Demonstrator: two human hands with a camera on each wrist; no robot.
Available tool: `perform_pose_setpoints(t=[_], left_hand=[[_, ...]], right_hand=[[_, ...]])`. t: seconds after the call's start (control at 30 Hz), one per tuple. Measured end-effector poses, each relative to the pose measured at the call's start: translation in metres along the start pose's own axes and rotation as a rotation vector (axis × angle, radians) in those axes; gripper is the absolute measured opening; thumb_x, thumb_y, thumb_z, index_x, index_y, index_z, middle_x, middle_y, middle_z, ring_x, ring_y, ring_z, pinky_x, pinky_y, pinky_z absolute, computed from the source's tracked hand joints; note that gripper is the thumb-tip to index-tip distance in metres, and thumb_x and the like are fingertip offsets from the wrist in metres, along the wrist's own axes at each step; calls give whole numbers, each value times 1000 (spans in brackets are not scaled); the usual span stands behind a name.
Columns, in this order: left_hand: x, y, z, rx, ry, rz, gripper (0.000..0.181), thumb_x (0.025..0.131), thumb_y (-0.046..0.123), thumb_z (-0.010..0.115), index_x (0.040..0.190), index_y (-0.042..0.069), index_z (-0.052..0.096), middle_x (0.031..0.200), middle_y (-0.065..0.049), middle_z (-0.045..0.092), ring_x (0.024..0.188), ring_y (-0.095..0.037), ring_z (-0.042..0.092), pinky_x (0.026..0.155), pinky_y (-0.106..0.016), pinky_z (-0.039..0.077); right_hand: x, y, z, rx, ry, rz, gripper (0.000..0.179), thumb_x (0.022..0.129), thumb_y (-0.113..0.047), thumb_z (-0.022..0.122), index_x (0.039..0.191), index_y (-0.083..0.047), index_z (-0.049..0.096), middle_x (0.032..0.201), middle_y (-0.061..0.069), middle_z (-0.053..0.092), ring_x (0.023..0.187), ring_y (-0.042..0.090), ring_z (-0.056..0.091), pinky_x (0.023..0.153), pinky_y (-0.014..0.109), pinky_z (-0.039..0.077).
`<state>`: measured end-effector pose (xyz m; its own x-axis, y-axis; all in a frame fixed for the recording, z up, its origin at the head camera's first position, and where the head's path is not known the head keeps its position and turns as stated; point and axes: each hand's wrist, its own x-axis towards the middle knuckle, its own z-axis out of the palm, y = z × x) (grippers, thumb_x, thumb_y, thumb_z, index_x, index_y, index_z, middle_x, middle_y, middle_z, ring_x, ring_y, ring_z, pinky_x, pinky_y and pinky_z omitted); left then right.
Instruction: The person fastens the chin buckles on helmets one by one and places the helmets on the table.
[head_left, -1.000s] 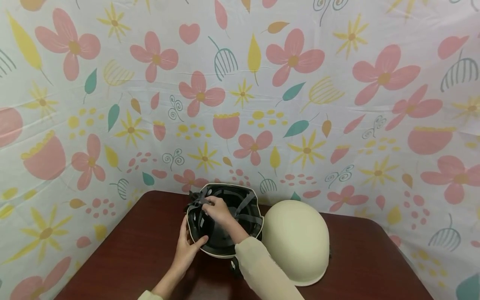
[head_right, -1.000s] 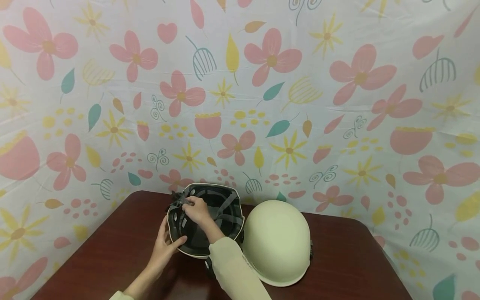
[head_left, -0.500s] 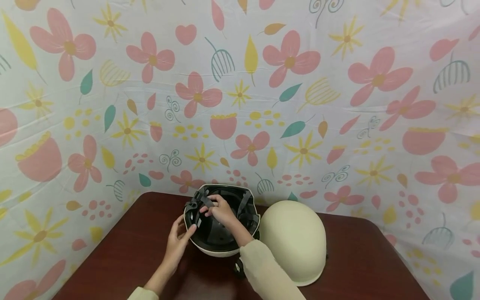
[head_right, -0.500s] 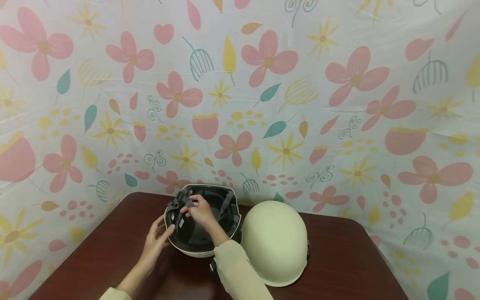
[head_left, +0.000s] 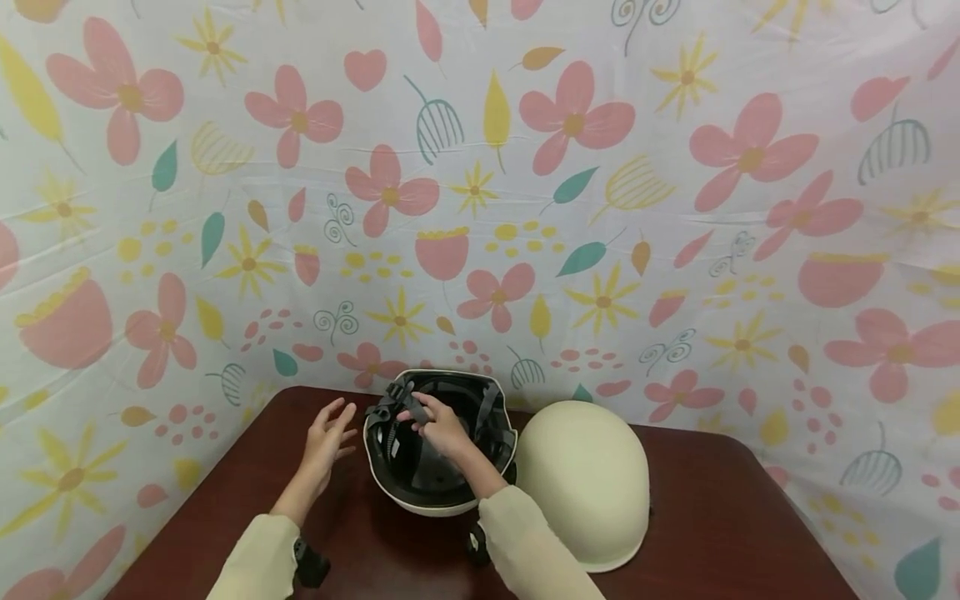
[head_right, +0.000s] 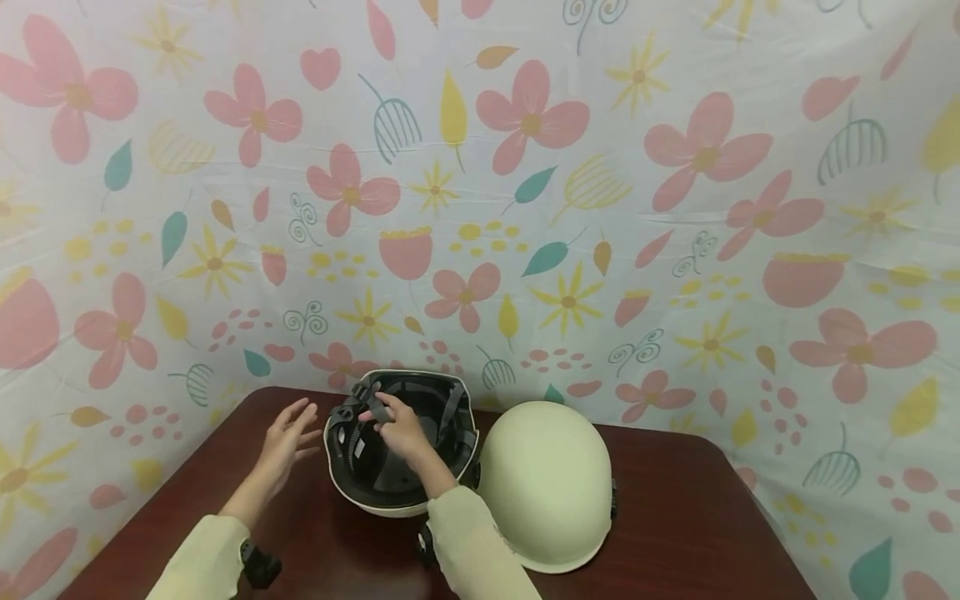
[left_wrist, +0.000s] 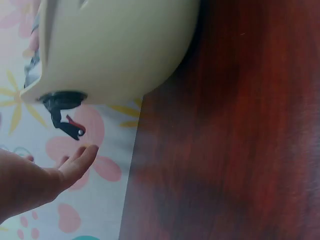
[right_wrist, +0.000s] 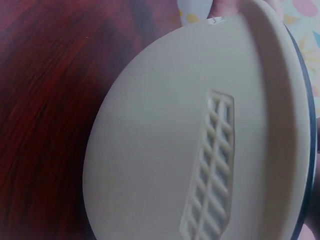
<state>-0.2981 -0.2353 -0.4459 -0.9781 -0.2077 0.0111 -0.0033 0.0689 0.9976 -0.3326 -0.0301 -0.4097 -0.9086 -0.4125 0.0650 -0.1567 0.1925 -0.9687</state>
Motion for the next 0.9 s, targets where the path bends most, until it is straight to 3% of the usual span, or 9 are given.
perform_pose_setpoints(t=[0.13, 0.23, 0.43, 0.53, 0.7, 0.8, 0.9], left_hand=[[9, -1, -3, -20, -23, -57, 56, 105, 32, 44, 153, 7, 29, 148, -30, 39, 109, -23, 66, 96, -47, 52], [15, -6, -2, -26, -68, -70, 52, 103, 17, 46, 151, 4, 31, 148, -31, 40, 90, -6, 65, 95, -46, 53], [23, -14, 1, -20, -166, -69, 54, 103, 10, 45, 153, 4, 28, 149, -30, 36, 88, -1, 63, 89, -38, 54], [25, -17, 3, -48, -158, -70, 53, 103, 12, 46, 153, 3, 28, 150, -30, 36, 85, 0, 63, 83, -31, 55], [28, -19, 6, -88, -110, -69, 52, 102, 12, 48, 151, 2, 32, 150, -28, 36, 81, 2, 62, 79, -25, 54], [29, -21, 7, -101, -51, -71, 52, 100, 14, 54, 148, 1, 38, 139, -22, 47, 79, 3, 62, 76, -22, 54], [31, -22, 7, -118, -6, -72, 52, 98, 16, 59, 145, 0, 43, 119, -7, 56, 76, 2, 63, 72, -20, 55]], right_hand=[[0, 3, 0, 9, 22, 51, 68, 84, 19, 37, 147, -7, 42, 119, 18, 68, 104, 35, 57, 85, 33, 43], [0, 5, -1, 19, 45, 71, 65, 87, 16, 39, 145, -11, 46, 118, 16, 69, 105, 28, 57, 89, 35, 40], [1, 9, -2, 67, 46, 88, 51, 97, 7, 39, 143, -12, 48, 125, 13, 68, 107, 36, 58, 98, 47, 40], [2, 12, -2, 81, 45, 99, 51, 97, 7, 39, 143, -12, 47, 126, 13, 67, 107, 38, 59, 100, 49, 39], [0, 15, -2, 92, 57, 97, 57, 92, 14, 38, 143, -9, 47, 126, 15, 67, 103, 39, 61, 95, 41, 44], [0, 18, -1, 94, 64, 95, 60, 89, 18, 37, 143, -7, 47, 122, 17, 68, 98, 37, 63, 92, 39, 47], [1, 20, 1, 92, 68, 100, 64, 86, 20, 35, 143, -6, 48, 120, 17, 69, 97, 35, 64, 96, 43, 47]])
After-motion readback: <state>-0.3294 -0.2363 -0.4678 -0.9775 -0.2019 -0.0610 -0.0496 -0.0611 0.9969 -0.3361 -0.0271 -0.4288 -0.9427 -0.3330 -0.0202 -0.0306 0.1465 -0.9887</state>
